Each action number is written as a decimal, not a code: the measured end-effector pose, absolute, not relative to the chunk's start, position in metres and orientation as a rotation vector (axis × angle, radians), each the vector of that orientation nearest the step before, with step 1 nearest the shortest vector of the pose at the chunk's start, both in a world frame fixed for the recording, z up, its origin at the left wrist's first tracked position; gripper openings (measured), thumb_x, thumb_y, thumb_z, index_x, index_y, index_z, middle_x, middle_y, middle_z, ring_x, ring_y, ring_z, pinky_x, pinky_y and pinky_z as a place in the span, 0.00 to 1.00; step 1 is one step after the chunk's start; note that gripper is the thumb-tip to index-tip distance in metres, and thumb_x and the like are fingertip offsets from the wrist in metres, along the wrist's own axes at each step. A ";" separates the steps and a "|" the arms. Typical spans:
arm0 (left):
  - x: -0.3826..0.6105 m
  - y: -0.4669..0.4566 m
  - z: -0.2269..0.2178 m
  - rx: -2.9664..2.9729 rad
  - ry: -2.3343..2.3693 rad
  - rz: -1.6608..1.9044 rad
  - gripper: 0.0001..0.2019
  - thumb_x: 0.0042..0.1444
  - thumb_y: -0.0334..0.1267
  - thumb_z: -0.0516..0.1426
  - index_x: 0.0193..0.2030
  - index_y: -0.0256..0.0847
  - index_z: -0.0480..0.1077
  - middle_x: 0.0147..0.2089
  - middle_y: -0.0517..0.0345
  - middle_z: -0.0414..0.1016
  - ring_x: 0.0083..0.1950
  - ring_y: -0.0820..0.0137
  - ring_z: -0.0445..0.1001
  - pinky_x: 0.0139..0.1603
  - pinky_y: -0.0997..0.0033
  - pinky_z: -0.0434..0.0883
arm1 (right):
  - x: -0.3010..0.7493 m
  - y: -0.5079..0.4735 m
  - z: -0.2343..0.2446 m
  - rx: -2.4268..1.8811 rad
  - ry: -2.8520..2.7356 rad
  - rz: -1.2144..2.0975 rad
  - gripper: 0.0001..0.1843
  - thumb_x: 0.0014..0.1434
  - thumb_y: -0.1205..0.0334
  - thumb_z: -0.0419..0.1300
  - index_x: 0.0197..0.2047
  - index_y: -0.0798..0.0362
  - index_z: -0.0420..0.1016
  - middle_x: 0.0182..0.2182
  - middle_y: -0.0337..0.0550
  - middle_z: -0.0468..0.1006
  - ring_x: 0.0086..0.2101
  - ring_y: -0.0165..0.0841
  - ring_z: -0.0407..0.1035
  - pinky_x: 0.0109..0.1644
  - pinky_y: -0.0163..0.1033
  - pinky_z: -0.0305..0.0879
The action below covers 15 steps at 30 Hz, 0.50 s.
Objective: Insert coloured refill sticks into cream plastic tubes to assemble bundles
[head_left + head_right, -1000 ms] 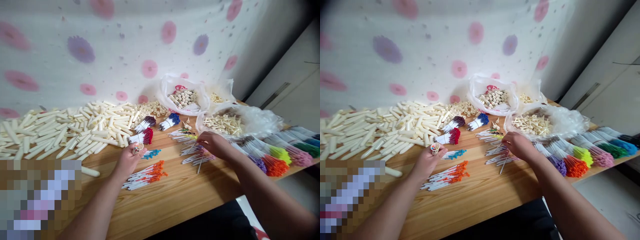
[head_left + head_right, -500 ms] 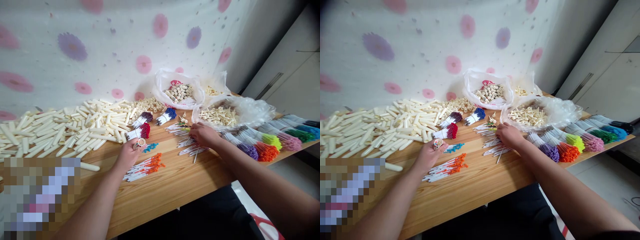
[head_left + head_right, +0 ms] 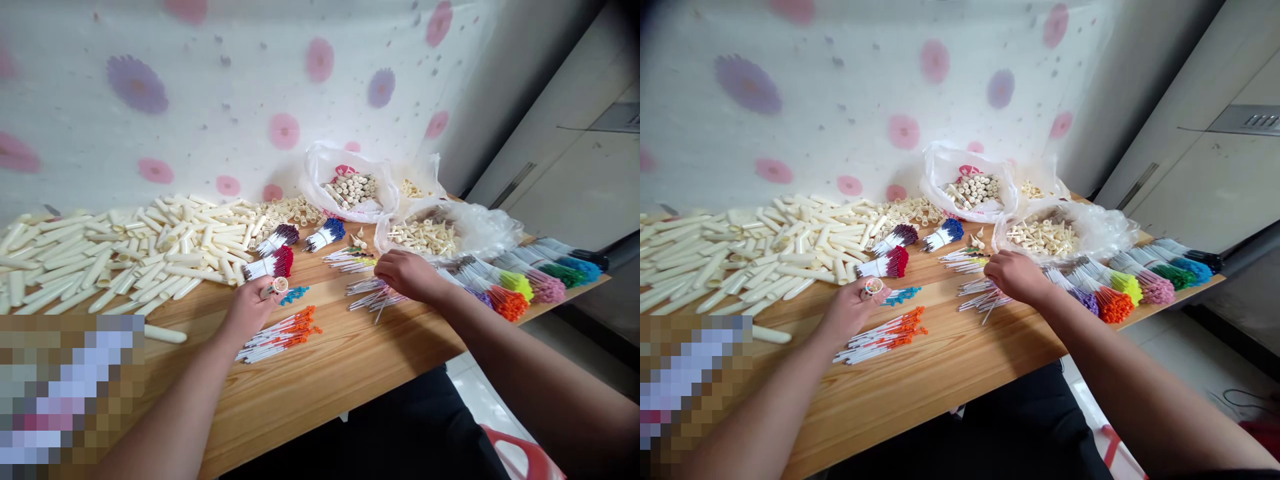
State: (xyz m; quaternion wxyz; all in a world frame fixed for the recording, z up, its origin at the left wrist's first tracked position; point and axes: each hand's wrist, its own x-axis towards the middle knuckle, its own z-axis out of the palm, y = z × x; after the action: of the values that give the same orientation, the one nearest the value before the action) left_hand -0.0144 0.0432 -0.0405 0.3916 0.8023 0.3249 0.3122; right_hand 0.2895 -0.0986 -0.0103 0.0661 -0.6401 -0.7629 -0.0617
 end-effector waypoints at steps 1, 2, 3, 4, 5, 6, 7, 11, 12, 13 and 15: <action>-0.014 0.042 -0.040 2.028 0.839 0.805 0.14 0.52 0.43 0.57 0.22 0.39 0.61 0.22 0.67 0.56 0.26 0.76 0.57 0.29 0.76 0.58 | 0.284 -0.097 -0.007 -1.881 -2.287 -0.146 0.12 0.62 0.66 0.51 0.32 0.54 0.74 0.30 0.45 0.74 0.33 0.32 0.65 0.37 0.36 0.56; -0.013 0.040 -0.039 2.004 0.857 0.819 0.14 0.52 0.43 0.57 0.22 0.39 0.62 0.22 0.66 0.58 0.26 0.75 0.58 0.29 0.76 0.59 | 0.276 -0.095 -0.004 -1.811 -2.283 -0.085 0.11 0.62 0.66 0.51 0.33 0.54 0.74 0.31 0.45 0.74 0.34 0.32 0.65 0.38 0.36 0.57; -0.013 0.038 -0.037 1.961 0.874 0.826 0.13 0.51 0.43 0.57 0.23 0.38 0.64 0.23 0.65 0.61 0.27 0.75 0.60 0.31 0.75 0.61 | 0.267 -0.091 -0.001 -1.727 -2.287 -0.015 0.10 0.62 0.67 0.51 0.34 0.54 0.74 0.32 0.45 0.74 0.35 0.32 0.66 0.39 0.36 0.59; -0.012 0.035 -0.035 1.908 0.882 0.824 0.11 0.51 0.43 0.57 0.24 0.38 0.66 0.24 0.64 0.64 0.28 0.74 0.63 0.32 0.75 0.63 | 0.256 -0.087 0.003 -1.636 -2.301 0.057 0.10 0.62 0.67 0.51 0.35 0.55 0.74 0.32 0.45 0.74 0.35 0.31 0.66 0.40 0.36 0.60; -0.011 0.031 -0.032 1.852 0.877 0.804 0.11 0.50 0.43 0.58 0.25 0.38 0.68 0.25 0.63 0.67 0.29 0.73 0.65 0.33 0.74 0.64 | 0.244 -0.082 0.006 -1.547 -2.325 0.121 0.10 0.62 0.68 0.51 0.35 0.55 0.73 0.33 0.45 0.73 0.35 0.31 0.66 0.40 0.35 0.61; -0.010 0.028 -0.030 1.804 0.856 0.757 0.10 0.49 0.44 0.59 0.27 0.38 0.70 0.27 0.61 0.70 0.31 0.71 0.68 0.34 0.73 0.65 | 0.232 -0.076 0.009 -1.463 -2.355 0.169 0.10 0.62 0.68 0.51 0.36 0.55 0.74 0.34 0.45 0.73 0.35 0.31 0.66 0.40 0.36 0.61; -0.009 0.024 -0.028 1.774 0.826 0.698 0.11 0.48 0.44 0.59 0.28 0.37 0.71 0.28 0.60 0.72 0.31 0.71 0.69 0.34 0.73 0.66 | 0.220 -0.070 0.011 -1.388 -2.383 0.203 0.10 0.62 0.68 0.51 0.36 0.55 0.74 0.34 0.46 0.73 0.36 0.31 0.66 0.40 0.36 0.62; -0.007 0.017 -0.024 1.700 0.806 0.514 0.10 0.44 0.42 0.62 0.26 0.36 0.72 0.22 0.61 0.71 0.25 0.73 0.66 0.28 0.74 0.62 | 0.183 -0.045 0.010 -1.169 -2.380 0.265 0.09 0.62 0.68 0.53 0.38 0.54 0.75 0.36 0.46 0.73 0.36 0.31 0.67 0.40 0.36 0.64; -0.008 0.018 -0.023 1.686 0.816 0.526 0.09 0.44 0.41 0.62 0.24 0.36 0.72 0.21 0.62 0.70 0.24 0.74 0.65 0.27 0.74 0.61 | 0.178 -0.040 0.008 -1.134 -2.332 0.269 0.08 0.61 0.68 0.54 0.39 0.54 0.75 0.36 0.46 0.74 0.37 0.31 0.68 0.40 0.36 0.65; -0.009 0.019 -0.023 1.678 0.820 0.561 0.09 0.45 0.40 0.61 0.23 0.36 0.70 0.20 0.62 0.69 0.23 0.74 0.64 0.26 0.74 0.61 | 0.176 -0.035 0.004 -1.118 -2.262 0.273 0.08 0.60 0.68 0.55 0.41 0.54 0.74 0.37 0.47 0.74 0.37 0.32 0.68 0.41 0.37 0.66; -0.011 0.022 -0.022 1.677 0.820 0.647 0.10 0.47 0.39 0.60 0.21 0.36 0.69 0.19 0.63 0.68 0.24 0.75 0.63 0.27 0.75 0.61 | 0.176 -0.027 -0.005 -1.121 -2.068 0.284 0.09 0.58 0.66 0.58 0.44 0.54 0.73 0.39 0.47 0.75 0.39 0.33 0.69 0.42 0.38 0.67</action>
State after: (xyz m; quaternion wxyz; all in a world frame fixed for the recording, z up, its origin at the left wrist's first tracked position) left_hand -0.0111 0.0220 -0.0221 0.5505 0.7086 0.3464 0.2734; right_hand 0.1759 -0.0269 -0.0050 0.3768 -0.4381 -0.8085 0.1110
